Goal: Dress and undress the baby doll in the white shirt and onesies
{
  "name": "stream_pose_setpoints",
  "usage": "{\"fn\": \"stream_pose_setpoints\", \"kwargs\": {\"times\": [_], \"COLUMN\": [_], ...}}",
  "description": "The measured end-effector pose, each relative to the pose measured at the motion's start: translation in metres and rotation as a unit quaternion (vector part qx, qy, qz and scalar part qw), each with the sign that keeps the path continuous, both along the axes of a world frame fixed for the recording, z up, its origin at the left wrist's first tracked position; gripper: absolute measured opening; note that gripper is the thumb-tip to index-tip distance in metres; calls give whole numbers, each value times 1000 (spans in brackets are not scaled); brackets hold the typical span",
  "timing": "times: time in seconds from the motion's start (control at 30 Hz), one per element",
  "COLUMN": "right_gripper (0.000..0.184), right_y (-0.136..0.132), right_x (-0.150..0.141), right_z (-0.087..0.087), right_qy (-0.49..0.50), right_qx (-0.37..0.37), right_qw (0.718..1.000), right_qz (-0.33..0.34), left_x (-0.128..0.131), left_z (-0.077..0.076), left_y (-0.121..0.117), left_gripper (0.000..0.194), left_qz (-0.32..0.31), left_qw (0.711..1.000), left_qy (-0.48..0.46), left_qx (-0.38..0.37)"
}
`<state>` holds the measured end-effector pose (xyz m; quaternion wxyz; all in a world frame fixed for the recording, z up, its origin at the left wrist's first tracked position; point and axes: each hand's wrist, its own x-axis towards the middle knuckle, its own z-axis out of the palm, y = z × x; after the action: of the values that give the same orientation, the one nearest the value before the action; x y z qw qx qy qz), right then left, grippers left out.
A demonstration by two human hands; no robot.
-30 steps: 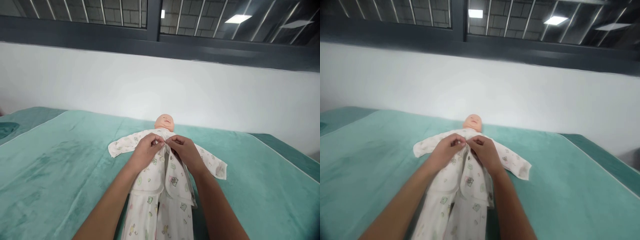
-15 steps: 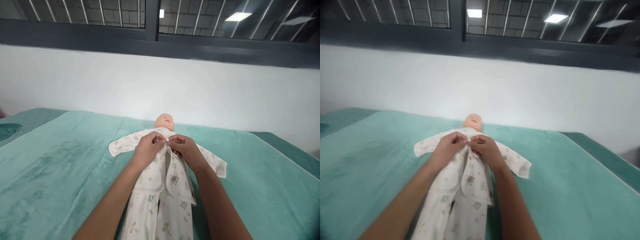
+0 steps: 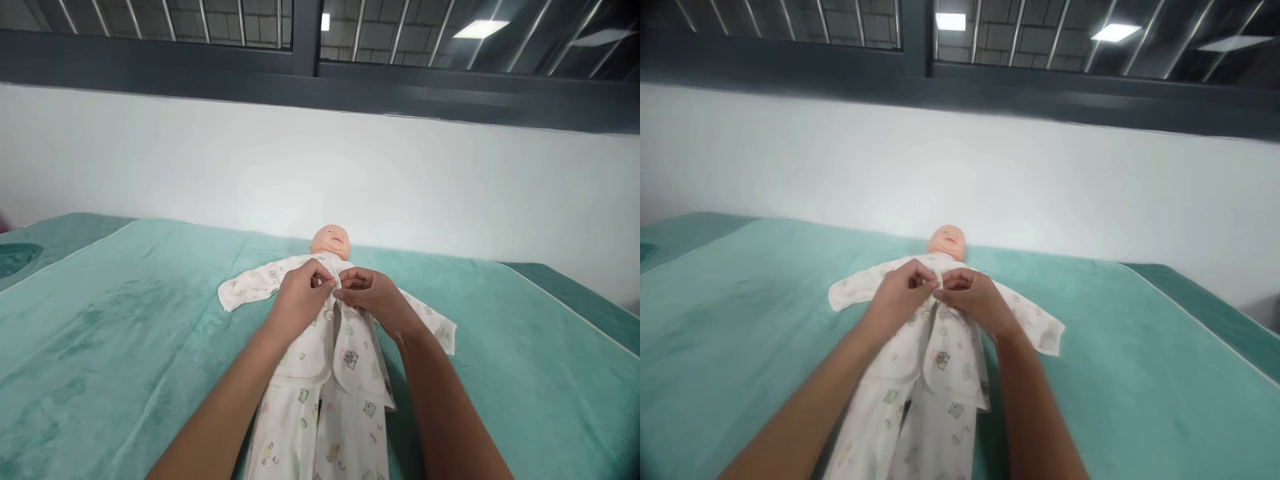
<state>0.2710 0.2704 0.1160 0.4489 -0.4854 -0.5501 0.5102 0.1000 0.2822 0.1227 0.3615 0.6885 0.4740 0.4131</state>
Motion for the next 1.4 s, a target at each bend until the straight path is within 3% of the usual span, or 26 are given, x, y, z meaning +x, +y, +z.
{"fn": "stream_pose_setpoints", "kwargs": {"times": [0.17, 0.37, 0.57, 0.73, 0.87, 1.0, 1.2, 1.4], "right_gripper": [37, 34, 31, 26, 32, 26, 16, 25], "right_y": [-2, -3, -5, -5, -4, -2, 1, 0], "right_x": [-1, -4, -7, -8, -6, -4, -6, -8], "right_z": [2, 4, 7, 6, 6, 5, 2, 3], "right_qy": [1, -10, -79, -100, -77, -27, 1, -34], "right_qx": [4, 6, 9, 20, 20, 20, 17, 30], "right_qw": [1000, 1000, 997, 995, 996, 998, 1000, 999], "right_qz": [22, 26, 17, 16, 33, 48, 12, -6], "left_x": [1, 3, -2, 0, 0, -4, -5, -7], "left_z": [2, 1, 6, 5, 3, 4, -1, 4], "left_y": [0, 0, -4, -2, 1, 2, 2, 1], "left_gripper": [6, 6, 13, 14, 15, 15, 13, 12], "left_qz": [2, 0, -46, -32, -40, -73, -69, -49], "left_qw": [1000, 1000, 998, 993, 984, 976, 990, 996], "left_qy": [-8, 2, -33, -75, -129, -161, -94, -46], "left_qx": [-22, 9, -39, -81, -112, -129, -83, -62]}}
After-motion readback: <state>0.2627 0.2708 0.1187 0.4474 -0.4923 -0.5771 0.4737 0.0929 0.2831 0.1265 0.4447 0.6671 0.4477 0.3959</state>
